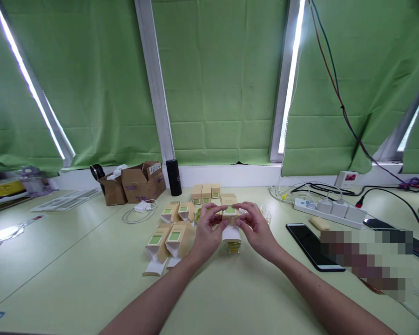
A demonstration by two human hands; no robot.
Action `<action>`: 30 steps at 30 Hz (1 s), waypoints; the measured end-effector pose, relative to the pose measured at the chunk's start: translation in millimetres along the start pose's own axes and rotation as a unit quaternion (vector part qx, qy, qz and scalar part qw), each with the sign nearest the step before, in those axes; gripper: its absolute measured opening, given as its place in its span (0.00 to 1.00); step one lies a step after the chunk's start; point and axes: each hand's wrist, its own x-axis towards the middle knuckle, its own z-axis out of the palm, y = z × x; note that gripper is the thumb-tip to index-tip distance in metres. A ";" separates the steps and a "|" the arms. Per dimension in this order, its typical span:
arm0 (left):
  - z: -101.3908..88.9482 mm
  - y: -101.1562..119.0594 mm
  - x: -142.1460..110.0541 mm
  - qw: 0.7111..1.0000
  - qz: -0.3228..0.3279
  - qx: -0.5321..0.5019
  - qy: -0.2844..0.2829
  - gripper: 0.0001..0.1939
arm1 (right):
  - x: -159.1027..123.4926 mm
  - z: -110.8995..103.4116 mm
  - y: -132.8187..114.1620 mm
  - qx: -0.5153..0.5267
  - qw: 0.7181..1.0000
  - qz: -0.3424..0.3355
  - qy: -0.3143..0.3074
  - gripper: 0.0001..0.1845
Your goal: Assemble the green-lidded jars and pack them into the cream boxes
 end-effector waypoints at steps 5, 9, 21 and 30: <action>0.7 -2.3 -0.7 1.000 0.009 0.019 -0.004 0.15 | -0.9 0.6 -1.7 -0.011 1.000 0.000 0.003 0.17; 1.3 -3.4 -0.6 1.000 0.010 0.028 -0.005 0.16 | -1.0 0.6 -0.1 -0.007 1.000 0.005 0.006 0.16; -4.7 1.7 -4.5 0.997 0.010 0.019 -0.080 0.27 | 1.6 -2.3 0.9 0.019 1.000 0.018 0.011 0.17; -5.5 2.0 -4.8 0.989 0.006 0.027 -0.143 0.45 | 2.6 -3.2 0.1 0.032 0.999 0.028 0.022 0.18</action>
